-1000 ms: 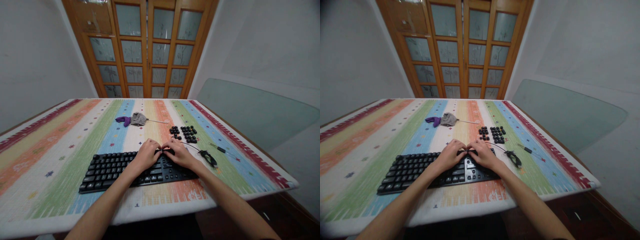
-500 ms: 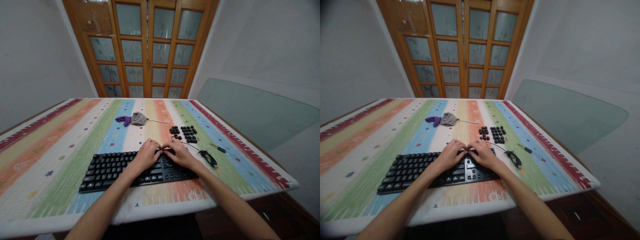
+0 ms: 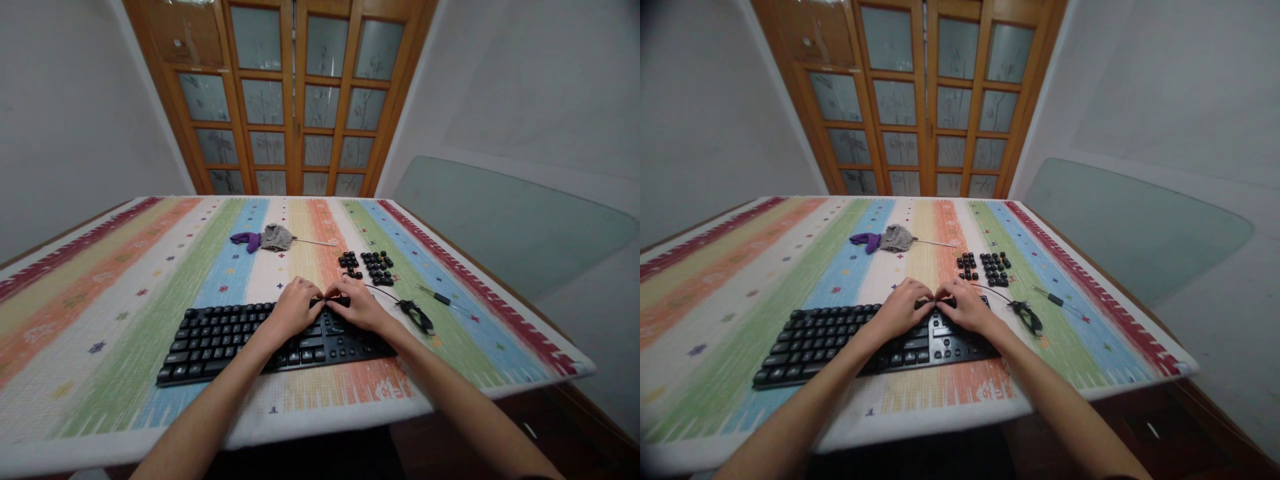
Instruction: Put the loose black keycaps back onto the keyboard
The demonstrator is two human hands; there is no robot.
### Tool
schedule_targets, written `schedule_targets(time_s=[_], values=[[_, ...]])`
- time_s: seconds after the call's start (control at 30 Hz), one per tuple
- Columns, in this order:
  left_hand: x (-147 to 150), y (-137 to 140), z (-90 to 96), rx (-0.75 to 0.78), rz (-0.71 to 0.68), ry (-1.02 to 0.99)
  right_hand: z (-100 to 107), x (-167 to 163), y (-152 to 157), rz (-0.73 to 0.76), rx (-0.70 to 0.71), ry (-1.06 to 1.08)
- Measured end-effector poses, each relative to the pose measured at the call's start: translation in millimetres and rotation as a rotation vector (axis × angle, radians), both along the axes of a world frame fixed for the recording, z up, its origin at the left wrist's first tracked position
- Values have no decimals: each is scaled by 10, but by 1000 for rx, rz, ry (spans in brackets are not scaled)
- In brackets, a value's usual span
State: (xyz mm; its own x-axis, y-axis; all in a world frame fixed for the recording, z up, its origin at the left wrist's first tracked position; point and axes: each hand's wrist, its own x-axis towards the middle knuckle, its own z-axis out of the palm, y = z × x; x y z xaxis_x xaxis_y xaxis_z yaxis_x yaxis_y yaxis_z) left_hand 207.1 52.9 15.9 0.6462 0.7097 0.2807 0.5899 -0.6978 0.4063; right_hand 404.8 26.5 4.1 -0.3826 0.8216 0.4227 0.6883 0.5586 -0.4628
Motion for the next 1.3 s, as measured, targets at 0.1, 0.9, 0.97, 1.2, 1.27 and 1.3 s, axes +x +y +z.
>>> schedule_targets(time_s=[0.1, 0.9, 0.97, 1.2, 1.27, 1.3], values=[[25, -13, 34, 1, 16, 30, -16, 10, 22, -4, -7, -1], [-2, -74, -27, 53, 39, -8, 291, 784, 1141, -312, -13, -263], [-15, -81, -23, 51, 28, -14, 269, 811, 1276, -308, -58, -309], [-51, -100, -4, 72, -16, -6, 169, 801, 1485, -292, -197, -410], [-50, -99, -3, 69, -21, 2, 154, 796, 1504, -291, -205, -419], [-50, -99, -2, 66, -24, 4, 153, 792, 1509, -292, -203, -419]])
